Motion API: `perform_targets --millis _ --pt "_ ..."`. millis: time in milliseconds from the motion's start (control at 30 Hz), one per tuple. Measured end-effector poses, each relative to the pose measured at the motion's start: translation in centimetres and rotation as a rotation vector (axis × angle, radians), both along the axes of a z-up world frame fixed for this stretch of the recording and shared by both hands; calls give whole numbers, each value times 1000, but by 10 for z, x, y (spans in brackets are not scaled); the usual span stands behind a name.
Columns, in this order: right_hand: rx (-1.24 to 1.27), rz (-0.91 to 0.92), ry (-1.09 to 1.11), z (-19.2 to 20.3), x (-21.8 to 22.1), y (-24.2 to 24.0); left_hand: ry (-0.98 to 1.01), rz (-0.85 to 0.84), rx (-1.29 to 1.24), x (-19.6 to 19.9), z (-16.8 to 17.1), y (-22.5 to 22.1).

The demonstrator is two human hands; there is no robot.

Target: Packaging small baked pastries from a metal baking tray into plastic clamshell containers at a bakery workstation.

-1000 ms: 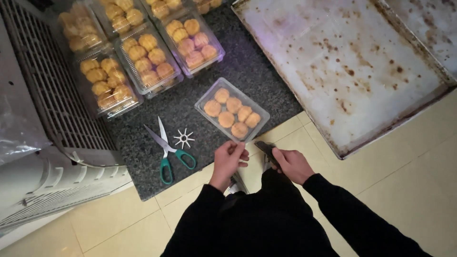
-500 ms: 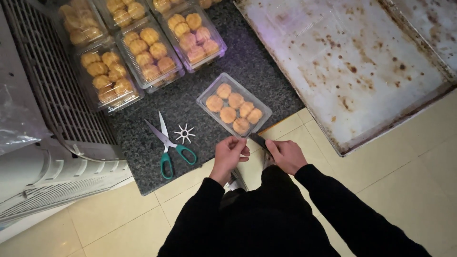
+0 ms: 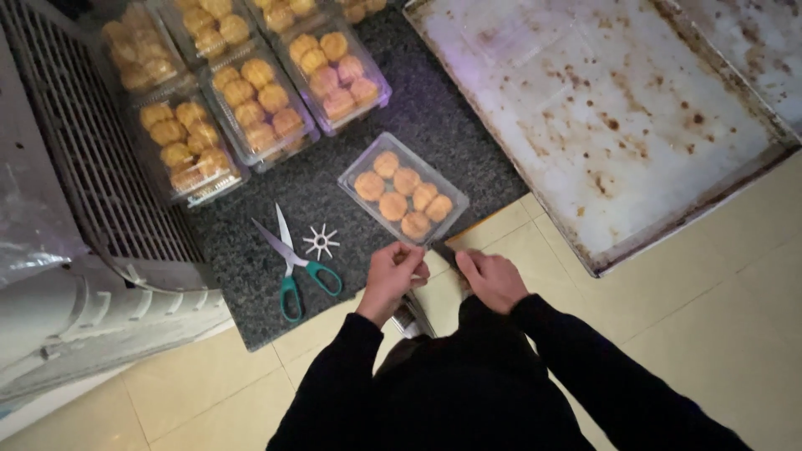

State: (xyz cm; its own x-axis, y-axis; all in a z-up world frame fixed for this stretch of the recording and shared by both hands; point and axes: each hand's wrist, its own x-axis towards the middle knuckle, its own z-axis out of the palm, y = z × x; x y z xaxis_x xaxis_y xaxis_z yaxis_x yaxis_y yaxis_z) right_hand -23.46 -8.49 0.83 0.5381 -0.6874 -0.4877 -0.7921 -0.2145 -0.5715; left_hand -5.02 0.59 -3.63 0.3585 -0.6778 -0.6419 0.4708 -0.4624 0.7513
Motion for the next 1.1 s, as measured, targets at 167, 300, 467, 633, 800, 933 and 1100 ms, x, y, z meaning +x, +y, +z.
perform_targets --millis 167,300,467,633,800,933,1100 --pt "101 -102 -48 4 -49 -7 -87 -286 71 45 25 10" --pt "150 -319 -119 19 -60 -14 -707 -963 315 109 68 12" --pt "198 -360 -183 23 -57 -26 -1423 -866 512 120 88 -52" --pt "198 -356 -156 29 -48 -27 -1593 -671 5 75 64 -121" --pt "222 -282 -113 19 -60 -31 -1230 -826 54 71 -5 -141" --pt "222 -199 -49 7 -64 -39 -947 -1025 -9 55 62 -127" --pt "149 -16 -21 -11 -61 -49 -941 -1242 18 47 67 -137"
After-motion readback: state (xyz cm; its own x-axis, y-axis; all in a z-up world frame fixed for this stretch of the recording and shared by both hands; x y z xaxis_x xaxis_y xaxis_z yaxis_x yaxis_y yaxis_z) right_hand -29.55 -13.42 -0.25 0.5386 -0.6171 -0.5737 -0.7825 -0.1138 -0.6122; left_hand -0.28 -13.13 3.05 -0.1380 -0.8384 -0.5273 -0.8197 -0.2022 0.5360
